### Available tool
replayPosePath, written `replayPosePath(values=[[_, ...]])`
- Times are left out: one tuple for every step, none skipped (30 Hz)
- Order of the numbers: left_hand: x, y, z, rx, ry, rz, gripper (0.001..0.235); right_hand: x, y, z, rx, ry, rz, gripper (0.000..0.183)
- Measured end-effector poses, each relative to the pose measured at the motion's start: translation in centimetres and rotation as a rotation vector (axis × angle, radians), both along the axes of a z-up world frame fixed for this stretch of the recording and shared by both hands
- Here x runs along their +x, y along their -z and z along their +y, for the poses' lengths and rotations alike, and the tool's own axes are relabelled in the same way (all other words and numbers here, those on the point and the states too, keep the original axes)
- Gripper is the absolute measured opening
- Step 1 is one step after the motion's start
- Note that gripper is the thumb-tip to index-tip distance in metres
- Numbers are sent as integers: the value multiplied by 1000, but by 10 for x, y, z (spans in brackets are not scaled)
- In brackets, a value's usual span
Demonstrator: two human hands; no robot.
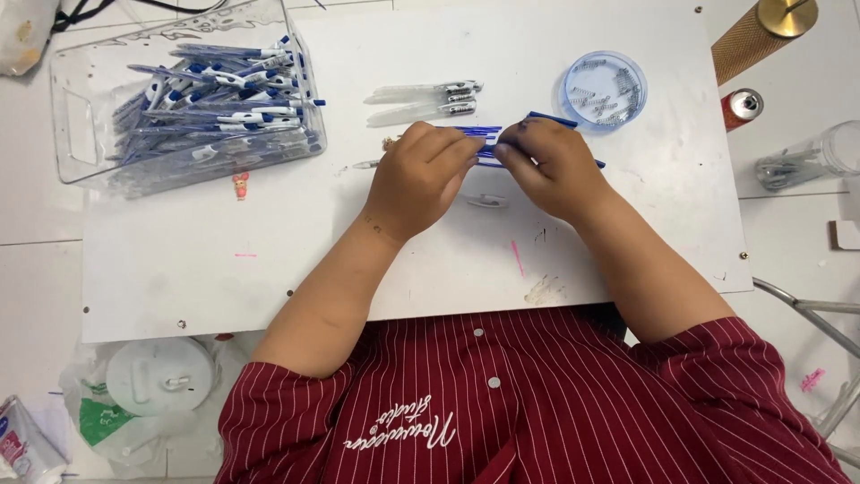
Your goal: The person disassembles blue ballpoint pens by hand, separating the barrels from the ink cartridges and placing the components into separate piles on a white table. The person repeatedly picks up pens from a plastic container, removes the cartridges, and organizes the parts.
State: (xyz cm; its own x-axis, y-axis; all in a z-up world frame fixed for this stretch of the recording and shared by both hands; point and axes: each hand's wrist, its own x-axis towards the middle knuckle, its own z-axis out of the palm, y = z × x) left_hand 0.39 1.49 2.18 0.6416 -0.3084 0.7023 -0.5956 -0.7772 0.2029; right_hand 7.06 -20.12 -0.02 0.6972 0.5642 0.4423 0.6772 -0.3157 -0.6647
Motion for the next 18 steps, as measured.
replayPosePath(values=[[0,-1,0,-2,10,-7,17,1,1,-1,-12,14,19,16],[0,-1,0,-3,12,-4,17,2,6,-2,-13,16,21,16],[0,0,-1,-11,21,1,18,4,10,-4,-21,28,36,20],[1,0,-1,-19,31,6,18,5,15,-5,-29,39,52,25],[0,-1,-1,-21,31,10,18,3,12,-3,-31,39,56,25],[0,-2,0,-24,34,12,19,1,10,-1,-32,44,66,26],[-1,-4,0,-26,36,15,19,-1,8,1,-32,47,76,27],[-1,-2,-1,-28,34,19,19,-1,9,3,-34,46,80,27],[-2,-1,-2,-31,52,21,19,-2,11,5,-33,10,69,30],[-3,1,-3,-33,70,24,20,-3,12,7,-32,-27,59,32],[-2,3,-3,-35,73,25,20,-5,9,9,-34,-24,60,32],[-2,6,-3,-43,78,43,22,-7,6,10,-18,-18,73,36],[-1,8,-4,-53,83,60,24,-8,3,11,-5,-13,86,41],[0,5,-3,-57,86,62,24,-7,3,9,-8,-10,87,41],[1,2,-2,-54,87,52,23,-6,2,8,14,15,115,42],[2,-1,-1,-51,88,42,22,-5,2,8,36,39,143,43],[3,-1,3,-54,87,48,22,-3,5,3,33,38,149,43],[4,-1,8,-48,72,27,19,-1,8,-2,85,84,209,42]])
